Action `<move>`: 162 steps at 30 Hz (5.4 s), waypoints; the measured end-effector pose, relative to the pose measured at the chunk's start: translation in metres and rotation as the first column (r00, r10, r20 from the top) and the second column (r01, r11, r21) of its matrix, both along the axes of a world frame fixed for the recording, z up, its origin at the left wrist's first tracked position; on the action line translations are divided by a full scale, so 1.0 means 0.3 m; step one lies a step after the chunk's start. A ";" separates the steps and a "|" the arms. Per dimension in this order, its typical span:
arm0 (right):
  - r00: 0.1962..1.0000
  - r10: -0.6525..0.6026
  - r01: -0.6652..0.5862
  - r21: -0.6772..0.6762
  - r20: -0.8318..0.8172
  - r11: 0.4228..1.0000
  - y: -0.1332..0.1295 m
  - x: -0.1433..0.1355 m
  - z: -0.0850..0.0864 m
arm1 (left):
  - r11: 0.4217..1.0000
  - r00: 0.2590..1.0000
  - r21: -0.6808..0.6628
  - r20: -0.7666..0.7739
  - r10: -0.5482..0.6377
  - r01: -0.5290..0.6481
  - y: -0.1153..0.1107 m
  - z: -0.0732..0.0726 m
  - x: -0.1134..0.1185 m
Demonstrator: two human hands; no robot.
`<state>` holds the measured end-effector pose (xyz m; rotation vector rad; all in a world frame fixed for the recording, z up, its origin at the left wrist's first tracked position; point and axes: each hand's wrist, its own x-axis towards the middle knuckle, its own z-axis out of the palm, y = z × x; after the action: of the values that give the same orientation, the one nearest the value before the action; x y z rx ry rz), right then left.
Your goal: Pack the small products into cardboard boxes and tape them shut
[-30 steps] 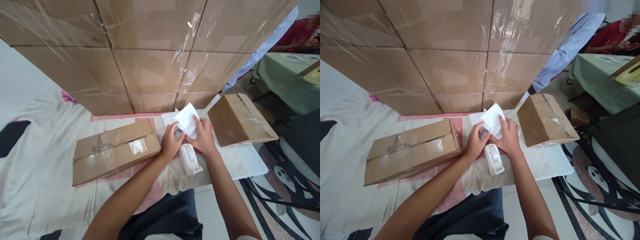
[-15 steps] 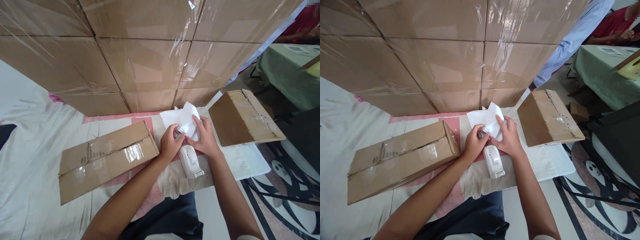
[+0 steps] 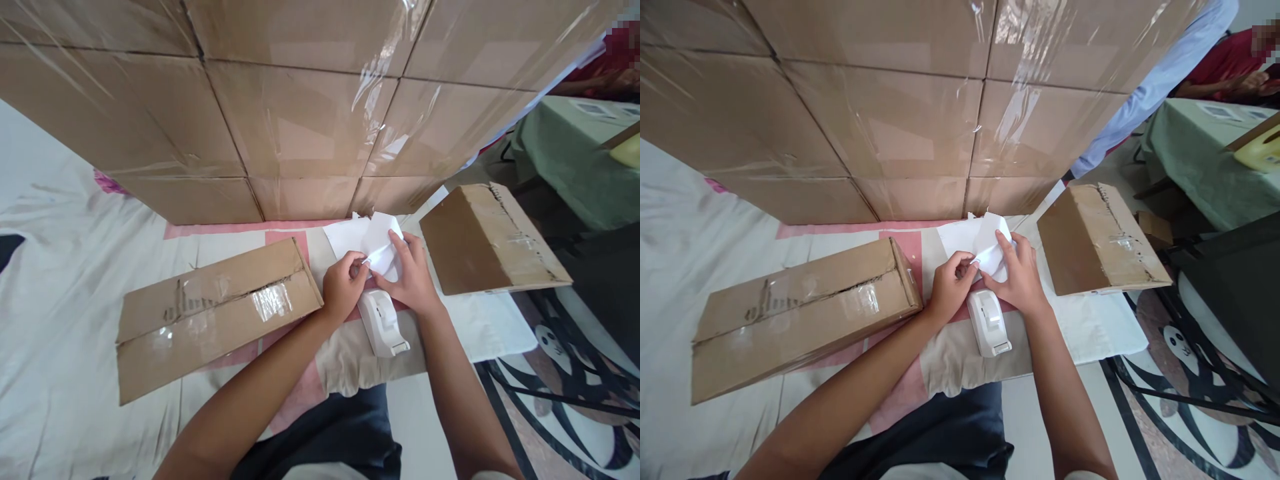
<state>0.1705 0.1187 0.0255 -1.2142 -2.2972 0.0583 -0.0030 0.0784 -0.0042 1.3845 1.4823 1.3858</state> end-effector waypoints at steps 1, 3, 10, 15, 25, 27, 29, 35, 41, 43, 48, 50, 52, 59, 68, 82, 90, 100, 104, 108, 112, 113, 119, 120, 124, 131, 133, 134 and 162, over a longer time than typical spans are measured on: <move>1.000 -0.001 0.001 -0.005 -0.001 1.000 0.000 0.000 0.000 | 1.000 1.000 0.004 0.000 0.004 -0.004 0.001 -0.002 0.000; 1.000 0.002 -0.002 -0.013 -0.004 1.000 -0.001 0.002 -0.001 | 1.000 1.000 0.015 -0.002 0.008 -0.008 0.004 -0.006 -0.001; 0.995 -0.079 0.078 0.019 0.059 0.997 -0.004 -0.007 -0.009 | 0.999 1.000 0.043 0.014 -0.012 0.012 0.011 -0.010 -0.003; 0.986 -0.161 0.152 0.196 0.034 0.969 -0.013 -0.027 -0.003 | 0.999 0.997 0.034 0.069 -0.026 0.024 0.005 -0.007 -0.007; 0.995 -0.093 0.086 0.208 0.021 0.974 -0.027 -0.028 0.013 | 0.997 0.976 0.044 0.203 -0.074 0.067 0.008 -0.001 0.002; 0.997 -0.071 0.065 0.149 0.031 0.987 -0.032 -0.035 0.013 | 0.996 0.976 0.049 0.202 -0.086 0.078 0.007 -0.002 0.002; 0.998 -0.061 0.058 0.098 0.020 0.993 -0.033 -0.043 0.007 | 0.996 0.978 0.051 0.192 -0.086 0.078 0.006 -0.004 0.001; 0.990 0.001 -0.007 -0.045 -0.139 0.999 -0.023 -0.044 -0.023 | 0.993 0.980 0.070 0.168 -0.103 0.092 0.006 -0.019 -0.003; 0.975 0.035 -0.078 -0.193 -0.218 0.978 -0.010 -0.045 -0.029 | 0.990 0.982 0.089 0.142 -0.123 0.111 0.007 -0.011 -0.005; 0.972 0.046 -0.091 -0.186 -0.232 0.978 -0.006 -0.048 -0.031 | 0.990 0.982 0.088 0.139 -0.125 0.113 0.008 -0.011 -0.005; 0.969 0.035 -0.081 -0.184 -0.244 0.980 -0.003 -0.050 -0.036 | 0.990 0.982 0.083 0.143 -0.122 0.111 0.010 -0.018 -0.005; 0.969 0.032 -0.082 -0.199 -0.244 0.976 -0.004 -0.051 -0.034 | 0.990 0.983 0.083 0.141 -0.120 0.109 0.010 -0.017 -0.006; 0.968 0.032 -0.087 -0.209 -0.250 0.974 -0.004 -0.052 -0.030 | 0.990 0.983 0.085 0.135 -0.121 0.110 0.011 -0.014 -0.006; 0.960 0.032 -0.098 -0.224 -0.279 0.970 -0.001 -0.057 -0.029 | 0.990 0.983 0.086 0.134 -0.126 0.115 0.013 -0.017 -0.005; 0.945 0.060 -0.129 -0.197 -0.321 0.972 0.000 -0.055 -0.027 | 0.990 0.982 0.078 0.143 -0.126 0.116 0.013 -0.020 -0.005; 0.939 0.156 -0.148 0.048 -0.307 0.988 0.003 -0.051 -0.031 | 0.986 0.969 0.078 0.189 -0.160 0.147 0.020 -0.022 -0.014; 0.943 0.185 -0.166 0.091 -0.275 0.982 -0.003 -0.043 -0.017 | 0.968 0.953 0.101 0.179 -0.245 0.230 0.025 -0.016 -0.022; 0.973 0.165 -0.144 0.135 -0.160 0.980 -0.013 -0.034 -0.006 | 0.957 0.916 0.063 0.278 -0.289 0.283 0.029 -0.023 -0.022; 0.976 0.158 -0.135 0.149 -0.151 0.980 -0.013 -0.036 -0.012 | 0.962 0.921 0.055 0.278 -0.272 0.268 0.029 -0.021 -0.021; 0.981 0.133 -0.109 0.167 -0.139 0.980 -0.015 -0.045 -0.016 | 0.958 0.919 0.051 0.270 -0.286 0.283 0.029 -0.024 -0.018; 0.983 0.112 -0.094 0.130 -0.146 0.987 -0.017 -0.044 -0.011 | 0.961 0.928 0.036 0.251 -0.275 0.275 0.026 -0.021 -0.017; 0.982 0.121 -0.105 0.111 -0.147 0.988 -0.016 -0.042 -0.010 | 0.962 0.930 0.033 0.249 -0.271 0.271 0.025 -0.021 -0.017; 0.971 0.170 -0.170 0.009 -0.166 0.985 -0.010 -0.028 -0.002 | 0.959 0.924 0.031 0.258 -0.281 0.283 0.028 -0.024 -0.019; 0.972 0.161 -0.161 0.012 -0.169 0.987 -0.010 -0.029 -0.002 | 0.956 0.921 0.033 0.260 -0.290 0.292 0.029 -0.023 -0.019; 0.973 0.146 -0.141 0.040 -0.179 0.989 -0.009 -0.034 -0.007 | 0.949 0.914 0.042 0.257 -0.313 0.313 0.028 -0.020 -0.017; 0.967 0.174 -0.168 0.049 -0.187 0.985 -0.005 -0.035 -0.012 | 0.968 0.940 0.024 0.233 -0.248 0.249 0.022 -0.018 -0.013; 0.963 0.190 -0.183 0.053 -0.192 0.982 -0.005 -0.034 -0.013 | 0.973 0.947 0.019 0.228 -0.228 0.230 0.023 -0.016 -0.014; 0.961 0.195 -0.189 0.048 -0.195 0.981 -0.005 -0.033 -0.014 | 0.974 0.948 0.017 0.223 -0.225 0.227 0.024 -0.015 -0.014; 0.932 0.216 -0.244 -0.063 -0.291 0.968 -0.004 -0.017 -0.017 | 0.966 0.946 -0.006 0.203 -0.251 0.258 0.016 0.008 -0.027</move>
<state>0.1653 0.1175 0.0204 -0.9083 -2.1906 0.4088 -0.0112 0.0831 -0.0017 1.3207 1.1463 1.2886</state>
